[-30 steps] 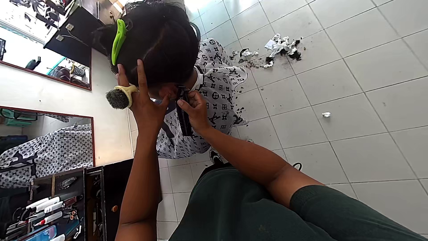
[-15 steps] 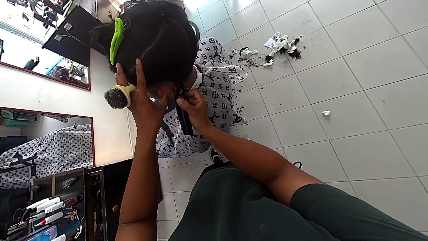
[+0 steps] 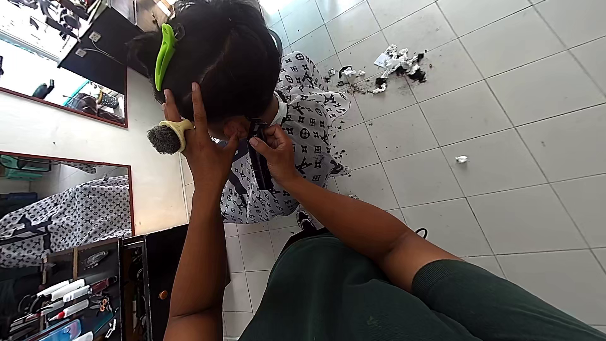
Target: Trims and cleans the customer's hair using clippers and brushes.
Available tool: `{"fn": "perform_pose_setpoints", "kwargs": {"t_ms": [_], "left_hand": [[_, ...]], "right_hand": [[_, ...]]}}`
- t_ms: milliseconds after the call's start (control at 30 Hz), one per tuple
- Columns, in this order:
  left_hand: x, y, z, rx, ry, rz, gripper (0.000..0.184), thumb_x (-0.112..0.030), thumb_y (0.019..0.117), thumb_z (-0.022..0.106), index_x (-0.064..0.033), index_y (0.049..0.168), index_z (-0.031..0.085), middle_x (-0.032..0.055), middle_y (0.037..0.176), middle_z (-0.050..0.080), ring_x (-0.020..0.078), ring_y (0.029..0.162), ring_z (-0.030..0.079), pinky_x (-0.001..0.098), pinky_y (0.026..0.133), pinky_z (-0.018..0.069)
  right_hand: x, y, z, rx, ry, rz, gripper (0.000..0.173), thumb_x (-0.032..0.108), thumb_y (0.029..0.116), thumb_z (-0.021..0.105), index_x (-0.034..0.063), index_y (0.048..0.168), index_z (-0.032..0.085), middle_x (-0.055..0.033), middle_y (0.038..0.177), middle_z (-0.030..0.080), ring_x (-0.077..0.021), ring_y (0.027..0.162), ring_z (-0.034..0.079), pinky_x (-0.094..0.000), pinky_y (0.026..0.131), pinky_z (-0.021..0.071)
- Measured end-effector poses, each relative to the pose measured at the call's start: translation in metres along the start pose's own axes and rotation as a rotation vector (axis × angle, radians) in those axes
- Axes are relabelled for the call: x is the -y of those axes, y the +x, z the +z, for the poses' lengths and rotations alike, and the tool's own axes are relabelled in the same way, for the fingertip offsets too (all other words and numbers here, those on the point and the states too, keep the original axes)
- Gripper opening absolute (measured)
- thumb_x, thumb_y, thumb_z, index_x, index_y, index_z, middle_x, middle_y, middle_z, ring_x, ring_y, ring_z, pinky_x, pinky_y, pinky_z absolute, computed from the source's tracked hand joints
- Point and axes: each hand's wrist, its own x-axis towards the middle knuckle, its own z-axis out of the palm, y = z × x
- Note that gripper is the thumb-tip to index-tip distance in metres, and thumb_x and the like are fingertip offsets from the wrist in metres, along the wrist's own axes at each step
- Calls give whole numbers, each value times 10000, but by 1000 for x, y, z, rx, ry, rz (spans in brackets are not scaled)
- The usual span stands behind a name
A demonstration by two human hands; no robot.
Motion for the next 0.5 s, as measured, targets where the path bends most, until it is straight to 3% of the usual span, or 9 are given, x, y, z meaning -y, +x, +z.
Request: {"fn": "perform_pose_setpoints", "kwargs": {"t_ms": [367, 500], "left_hand": [[-1, 1, -1, 17, -18, -17, 1087, -236, 707, 887, -153, 1625, 310, 289, 1684, 83, 477, 1548, 117, 588, 1214, 194], [-1, 0, 1, 8, -27, -14, 1077, -229, 713, 882, -142, 1622, 312, 296, 1680, 90, 483, 1547, 112, 594, 1217, 184]], "right_hand": [[-2, 2, -5, 0, 24, -8, 197, 38, 908, 690, 85, 996, 520, 27, 787, 657, -25, 716, 659, -207, 689, 573], [2, 2, -12, 76, 11, 53, 170, 67, 922, 681, 56, 1022, 545, 0, 808, 663, -68, 716, 676, -262, 696, 602]]}}
